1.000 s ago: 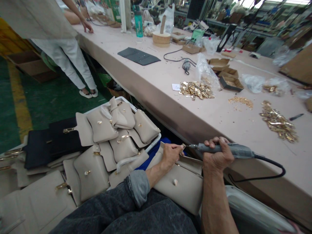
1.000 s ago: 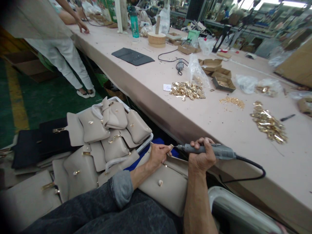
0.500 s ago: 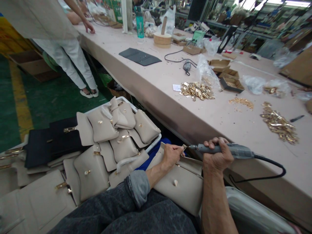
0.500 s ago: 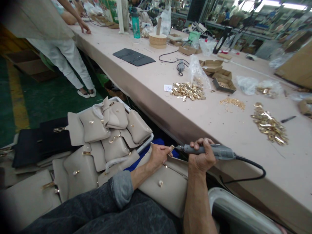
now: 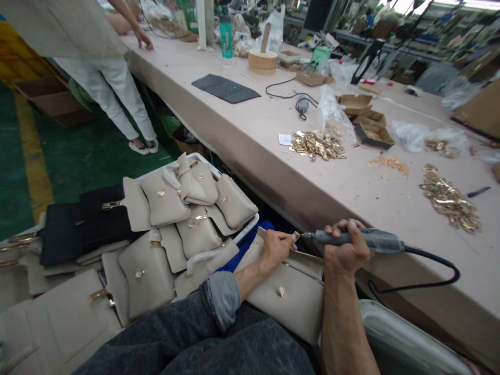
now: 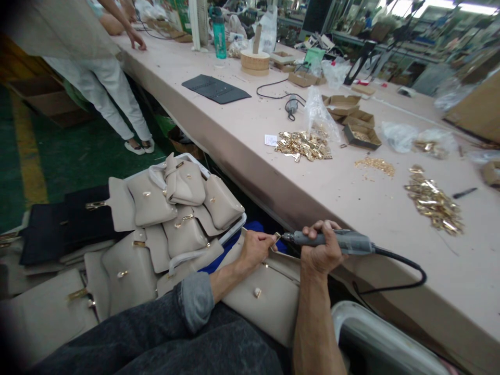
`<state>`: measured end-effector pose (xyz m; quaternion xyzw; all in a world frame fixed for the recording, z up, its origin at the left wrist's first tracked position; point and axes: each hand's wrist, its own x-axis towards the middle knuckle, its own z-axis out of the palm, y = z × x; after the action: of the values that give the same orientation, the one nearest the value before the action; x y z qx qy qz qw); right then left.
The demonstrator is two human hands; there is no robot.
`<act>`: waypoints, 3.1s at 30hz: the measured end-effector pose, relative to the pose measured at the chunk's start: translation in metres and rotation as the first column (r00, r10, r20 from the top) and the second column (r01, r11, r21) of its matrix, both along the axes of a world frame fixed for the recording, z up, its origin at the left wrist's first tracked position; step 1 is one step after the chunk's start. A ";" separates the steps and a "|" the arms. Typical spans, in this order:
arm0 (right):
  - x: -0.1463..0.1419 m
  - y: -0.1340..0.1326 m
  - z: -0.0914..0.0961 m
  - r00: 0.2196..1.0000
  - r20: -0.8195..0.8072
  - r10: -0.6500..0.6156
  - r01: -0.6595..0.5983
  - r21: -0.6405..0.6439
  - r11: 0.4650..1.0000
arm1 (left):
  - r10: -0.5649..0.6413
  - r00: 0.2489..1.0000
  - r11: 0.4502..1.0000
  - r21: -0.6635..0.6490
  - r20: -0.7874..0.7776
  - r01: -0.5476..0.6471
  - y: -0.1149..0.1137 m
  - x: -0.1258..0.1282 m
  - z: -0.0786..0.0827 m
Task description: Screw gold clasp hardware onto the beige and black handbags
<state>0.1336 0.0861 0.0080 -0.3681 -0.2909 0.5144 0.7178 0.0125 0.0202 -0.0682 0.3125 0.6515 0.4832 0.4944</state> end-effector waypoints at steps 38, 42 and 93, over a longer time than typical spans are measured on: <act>-0.014 -0.005 0.004 0.989 0.115 -0.095 0.083 0.107 0.991 | 0.014 0.982 0.979 0.201 -0.190 0.025 -0.010 0.006 0.009; -0.017 -0.008 0.008 0.980 0.147 -0.133 0.112 0.137 0.984 | 0.034 0.960 0.975 0.221 -0.277 0.029 -0.013 0.010 0.009; 0.013 0.100 0.079 0.942 0.181 -0.281 0.254 0.157 0.954 | 0.103 0.751 0.900 0.384 -0.652 0.209 0.118 0.073 0.047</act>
<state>0.1470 0.1858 0.0874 -0.4064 -0.3423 0.3518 0.7706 0.0858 0.1379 -0.0216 0.5826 0.6495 0.4599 0.1651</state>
